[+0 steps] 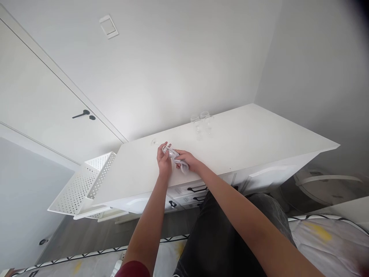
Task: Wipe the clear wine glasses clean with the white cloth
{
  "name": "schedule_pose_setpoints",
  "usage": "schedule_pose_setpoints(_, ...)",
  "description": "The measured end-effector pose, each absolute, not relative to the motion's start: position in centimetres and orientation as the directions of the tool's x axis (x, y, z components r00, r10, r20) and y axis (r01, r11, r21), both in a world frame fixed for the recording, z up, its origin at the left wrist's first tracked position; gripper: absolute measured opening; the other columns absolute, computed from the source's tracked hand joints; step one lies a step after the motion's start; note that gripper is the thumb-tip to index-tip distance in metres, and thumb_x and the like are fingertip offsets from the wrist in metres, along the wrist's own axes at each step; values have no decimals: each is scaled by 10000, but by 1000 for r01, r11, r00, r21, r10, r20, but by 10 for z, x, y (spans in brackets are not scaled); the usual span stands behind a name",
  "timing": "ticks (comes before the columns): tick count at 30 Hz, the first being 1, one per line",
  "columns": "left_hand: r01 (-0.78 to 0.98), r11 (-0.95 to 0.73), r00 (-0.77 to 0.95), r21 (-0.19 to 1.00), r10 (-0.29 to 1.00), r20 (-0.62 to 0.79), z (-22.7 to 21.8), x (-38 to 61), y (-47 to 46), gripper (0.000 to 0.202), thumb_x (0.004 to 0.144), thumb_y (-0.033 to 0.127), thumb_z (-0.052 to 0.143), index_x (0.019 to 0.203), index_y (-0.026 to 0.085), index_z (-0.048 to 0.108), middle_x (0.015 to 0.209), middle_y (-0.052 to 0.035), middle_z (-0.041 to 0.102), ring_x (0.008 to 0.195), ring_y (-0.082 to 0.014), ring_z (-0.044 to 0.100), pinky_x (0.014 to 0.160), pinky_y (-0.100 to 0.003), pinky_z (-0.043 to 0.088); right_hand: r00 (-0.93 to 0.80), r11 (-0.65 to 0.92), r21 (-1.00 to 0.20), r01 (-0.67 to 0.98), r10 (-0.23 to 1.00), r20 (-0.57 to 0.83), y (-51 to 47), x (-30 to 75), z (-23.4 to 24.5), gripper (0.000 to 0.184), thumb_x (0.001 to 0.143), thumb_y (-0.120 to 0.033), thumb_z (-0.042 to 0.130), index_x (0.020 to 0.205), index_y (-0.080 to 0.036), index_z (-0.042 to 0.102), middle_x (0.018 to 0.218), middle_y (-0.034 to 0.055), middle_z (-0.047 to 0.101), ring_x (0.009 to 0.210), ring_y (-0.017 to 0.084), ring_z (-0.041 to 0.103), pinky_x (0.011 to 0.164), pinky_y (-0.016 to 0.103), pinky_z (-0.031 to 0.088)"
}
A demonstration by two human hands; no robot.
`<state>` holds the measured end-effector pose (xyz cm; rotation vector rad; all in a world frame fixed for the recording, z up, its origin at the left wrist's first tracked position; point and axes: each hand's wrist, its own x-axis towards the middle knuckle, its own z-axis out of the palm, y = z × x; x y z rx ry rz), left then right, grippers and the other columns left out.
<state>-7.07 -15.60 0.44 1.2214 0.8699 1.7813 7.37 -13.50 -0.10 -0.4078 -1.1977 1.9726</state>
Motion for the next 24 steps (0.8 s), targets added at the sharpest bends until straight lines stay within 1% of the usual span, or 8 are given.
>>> schedule_pose_setpoints(4,-234,-372,-164,898,926,340,5,-69,-156,385,927,466,676,1274,308,622,1453,-96,566,1239,-264,620,995,-415,521,-628,-302,-761,-573,759,172,-132,85,5,643,757,-193,653,1400,-211,640,829,22,665,549,100,456,603,285,505)
schedule_pose_setpoints(6,-186,-365,-159,912,927,339,5,-67,-156,387,927,498,666,1256,299,621,1456,-99,567,1190,-255,635,970,-409,531,-562,-189,-830,-525,809,171,-132,80,2,667,744,-193,634,1408,-260,640,1072,60,712,647,131,555,662,314,535)
schedule_pose_setpoints(9,-161,-386,-179,908,917,358,3,-66,-155,345,957,539,607,1192,288,603,1472,-93,554,1189,-245,635,991,-418,521,-470,111,-919,-378,832,294,-135,66,-6,621,725,-172,603,1325,-293,709,1406,53,624,963,206,641,902,379,544)
schedule_pose_setpoints(11,-164,-380,-209,910,915,345,2,-67,-155,314,961,544,598,1139,285,586,1446,-86,563,1202,-236,630,967,-404,530,-486,161,-933,-321,818,308,-137,60,-10,591,720,-161,600,1282,-289,732,1346,53,657,978,214,637,929,390,535)
schedule_pose_setpoints(15,-114,-336,-227,935,925,305,-1,-68,-154,333,925,533,653,1130,276,599,1305,-92,617,1111,-235,646,803,-345,558,-602,-224,-881,-416,794,83,-136,68,-7,496,745,-208,656,1235,-196,728,833,38,677,603,153,546,657,353,545)
schedule_pose_setpoints(17,-98,-339,-232,936,922,309,-2,-68,-153,349,935,540,633,1155,271,606,1258,-89,629,1030,-220,650,771,-335,555,-641,-342,-784,-518,762,90,-134,77,-3,471,748,-218,680,1213,-154,722,694,6,611,534,127,476,627,334,533)
schedule_pose_setpoints(20,-122,-331,-257,936,921,292,-2,-66,-152,335,960,543,594,1154,270,606,1232,-76,635,1009,-197,638,811,-324,545,-641,-381,-713,-589,758,124,-132,84,1,536,730,-198,686,1264,-154,698,721,10,634,531,112,453,622,312,521)
schedule_pose_setpoints(24,-175,-355,-187,918,928,323,1,-64,-155,336,964,531,593,1198,290,609,1242,-69,641,1037,-194,637,865,-323,525,-543,-168,-865,-472,829,135,-134,76,-5,665,726,-155,636,1384,-257,647,1048,40,716,649,130,553,659,310,531)
